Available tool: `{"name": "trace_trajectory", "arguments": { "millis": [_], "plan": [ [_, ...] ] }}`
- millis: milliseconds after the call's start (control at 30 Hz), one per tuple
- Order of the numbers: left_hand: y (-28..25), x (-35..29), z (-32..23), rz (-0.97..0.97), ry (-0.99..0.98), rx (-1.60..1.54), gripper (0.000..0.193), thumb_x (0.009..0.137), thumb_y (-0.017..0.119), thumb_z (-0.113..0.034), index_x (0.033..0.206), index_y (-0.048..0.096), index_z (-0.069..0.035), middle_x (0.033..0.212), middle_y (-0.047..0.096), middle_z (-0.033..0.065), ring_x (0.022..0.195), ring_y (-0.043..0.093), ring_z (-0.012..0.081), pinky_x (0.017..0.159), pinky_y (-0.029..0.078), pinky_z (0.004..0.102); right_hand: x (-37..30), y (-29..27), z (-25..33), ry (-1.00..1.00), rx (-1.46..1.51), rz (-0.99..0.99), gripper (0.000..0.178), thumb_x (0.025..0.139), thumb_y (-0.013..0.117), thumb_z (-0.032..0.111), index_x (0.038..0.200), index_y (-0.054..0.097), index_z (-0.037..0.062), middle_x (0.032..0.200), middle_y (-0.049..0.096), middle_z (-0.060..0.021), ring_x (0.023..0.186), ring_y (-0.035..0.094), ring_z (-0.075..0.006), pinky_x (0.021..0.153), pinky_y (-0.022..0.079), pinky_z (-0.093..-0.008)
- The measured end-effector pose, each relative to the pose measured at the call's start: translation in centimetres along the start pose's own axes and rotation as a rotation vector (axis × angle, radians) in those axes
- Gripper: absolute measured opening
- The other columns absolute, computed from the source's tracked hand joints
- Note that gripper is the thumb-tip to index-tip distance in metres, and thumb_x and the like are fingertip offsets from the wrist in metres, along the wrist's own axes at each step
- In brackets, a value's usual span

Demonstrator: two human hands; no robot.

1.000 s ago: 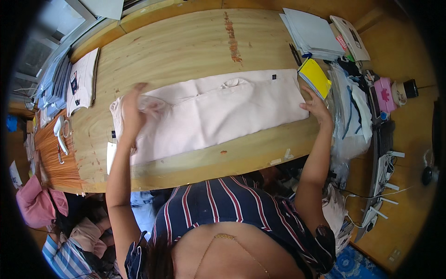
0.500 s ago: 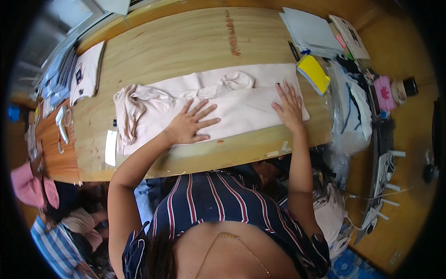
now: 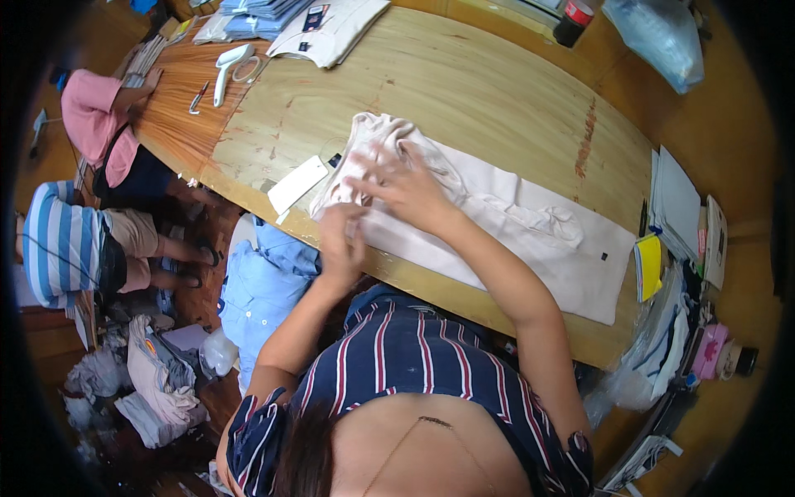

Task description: The person folds shirts by placing them on a wooden table, inserting a cardboard guide, and folding the sleeves and bottom before removing the guide and placing the shirts in a stack.

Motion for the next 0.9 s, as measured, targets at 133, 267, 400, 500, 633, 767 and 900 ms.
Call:
{"name": "trace_trajectory", "arguments": {
  "millis": [133,267,400,500,633,767,900],
  "plan": [
    [-1.2,-0.2,8.7,0.108,-0.186,0.319,0.022,0.069,0.059,-0.006,0.089,0.05,-0.002,0.104,0.049,0.0147,0.1,0.043,0.0307,0.084,0.034,0.0384,4.2,8.3,-8.0,0.395,0.647,0.195,0.027,0.07,0.058,0.014,0.097,0.058,0.0115,0.102,0.058,-0.0072,0.09,0.055,-0.0226,0.079,0.042,-0.0366],
    [0.8,1.4,9.0,0.323,-0.026,0.343,0.03,0.068,0.062,-0.012,0.095,0.049,-0.006,0.121,0.041,0.0101,0.115,0.034,0.0282,0.093,0.028,0.0422,1.9,1.1,-24.4,0.979,1.062,-0.491,0.027,0.075,0.062,0.02,0.094,0.057,0.0011,0.084,0.06,-0.0063,0.071,0.054,-0.0129,0.063,0.045,-0.0291],
    [2.9,1.5,10.8,0.527,-0.06,0.293,0.044,0.067,0.064,-0.013,0.107,0.045,-0.01,0.123,0.042,0.0044,0.122,0.029,0.0232,0.098,0.021,0.0474,-7.0,2.8,-37.2,1.386,0.863,-0.406,0.045,0.072,0.064,0.034,0.1,0.055,0.0003,0.093,0.058,-0.0098,0.082,0.055,-0.0192,0.07,0.046,-0.0335],
    [3.0,1.8,11.2,0.523,-0.181,0.204,0.052,0.068,0.063,-0.012,0.115,0.042,-0.012,0.117,0.048,0.0037,0.12,0.032,0.0216,0.099,0.019,0.0472,-13.7,3.7,-42.6,1.593,0.237,-0.205,0.047,0.071,0.064,0.038,0.101,0.057,0.0027,0.096,0.057,-0.0107,0.085,0.056,-0.0207,0.074,0.045,-0.0339],
    [1.9,1.9,11.3,0.463,-0.167,0.253,0.054,0.067,0.063,-0.01,0.116,0.041,-0.012,0.115,0.049,0.0043,0.118,0.035,0.0217,0.099,0.018,0.046,-9.3,5.0,-39.9,1.464,-0.065,-0.138,0.047,0.07,0.067,0.031,0.104,0.055,0.0001,0.094,0.058,-0.012,0.082,0.057,-0.0208,0.071,0.045,-0.0311],
    [4.3,4.3,9.2,0.496,-0.087,0.206,0.051,0.066,0.064,-0.007,0.112,0.041,-0.011,0.114,0.05,0.004,0.117,0.036,0.0219,0.099,0.018,0.0457,-8.3,6.8,-42.5,1.323,0.562,-0.12,0.047,0.066,0.071,0.017,0.104,0.053,-0.0047,0.094,0.059,-0.0108,0.082,0.055,-0.0167,0.074,0.042,-0.0268],
    [2.3,2.9,10.0,0.484,-0.139,0.277,0.05,0.064,0.064,-0.006,0.109,0.042,-0.01,0.113,0.05,0.0035,0.116,0.037,0.0222,0.099,0.018,0.0456,1.1,-6.5,-29.7,0.758,0.816,-0.305,0.026,0.07,0.064,0.006,0.094,0.058,-0.0022,0.086,0.06,-0.0069,0.078,0.056,-0.0139,0.067,0.045,-0.0258]
  ]
}}
Point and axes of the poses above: each hand's wrist, its own x-axis towards the middle knuckle, its own y-axis out of the palm, z = x × y, the point moved 10 cm from there along x, towards the middle knuckle
